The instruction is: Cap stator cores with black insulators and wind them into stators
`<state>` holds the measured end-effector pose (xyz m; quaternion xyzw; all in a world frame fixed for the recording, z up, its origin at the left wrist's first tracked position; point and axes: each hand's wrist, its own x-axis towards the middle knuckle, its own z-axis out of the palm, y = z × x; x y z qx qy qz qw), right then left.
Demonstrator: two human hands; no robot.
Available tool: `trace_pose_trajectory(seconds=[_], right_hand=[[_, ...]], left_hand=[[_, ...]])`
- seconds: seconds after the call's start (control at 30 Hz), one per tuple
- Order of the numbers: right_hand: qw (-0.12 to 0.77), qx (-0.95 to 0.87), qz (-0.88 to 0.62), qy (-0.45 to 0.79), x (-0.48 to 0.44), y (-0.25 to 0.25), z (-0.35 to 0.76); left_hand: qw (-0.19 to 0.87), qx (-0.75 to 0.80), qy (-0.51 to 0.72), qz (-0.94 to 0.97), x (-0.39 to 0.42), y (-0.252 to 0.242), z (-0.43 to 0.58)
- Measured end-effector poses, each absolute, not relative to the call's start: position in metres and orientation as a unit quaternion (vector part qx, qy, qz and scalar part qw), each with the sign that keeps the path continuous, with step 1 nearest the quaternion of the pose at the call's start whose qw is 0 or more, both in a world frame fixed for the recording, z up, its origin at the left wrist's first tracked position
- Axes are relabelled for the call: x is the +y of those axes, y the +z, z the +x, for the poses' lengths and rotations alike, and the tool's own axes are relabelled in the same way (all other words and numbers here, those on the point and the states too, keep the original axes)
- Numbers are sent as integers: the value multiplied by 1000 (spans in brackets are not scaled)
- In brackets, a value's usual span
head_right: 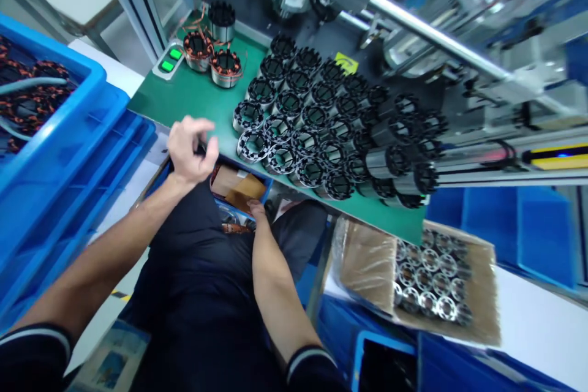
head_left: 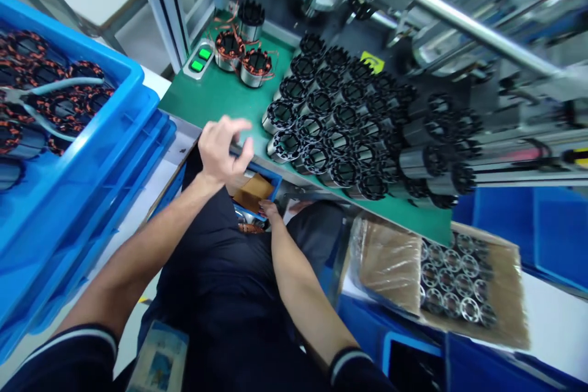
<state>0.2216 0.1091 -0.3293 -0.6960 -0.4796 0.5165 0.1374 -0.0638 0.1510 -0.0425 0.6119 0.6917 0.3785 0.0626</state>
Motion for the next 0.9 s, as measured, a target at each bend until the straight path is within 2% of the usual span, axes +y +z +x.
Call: trace_pose_trajectory(seconds=[0.17, 0.27, 0.47, 0.7, 0.9], right_hand=[[171, -444, -684, 553, 126, -319, 220], [181, -460, -668, 557, 124, -308, 217], [144, -547, -608, 557, 100, -279, 203], [122, -602, -581, 534, 74, -261, 235], [124, -610, -585, 521, 49, -238, 270]], left_hand=[[123, 707, 312, 623, 56, -99, -77], [144, 738, 271, 601, 36, -125, -105], [156, 773, 222, 574, 85, -142, -159], [175, 797, 174, 551, 162, -149, -174], [179, 791, 193, 552, 190, -135, -177]])
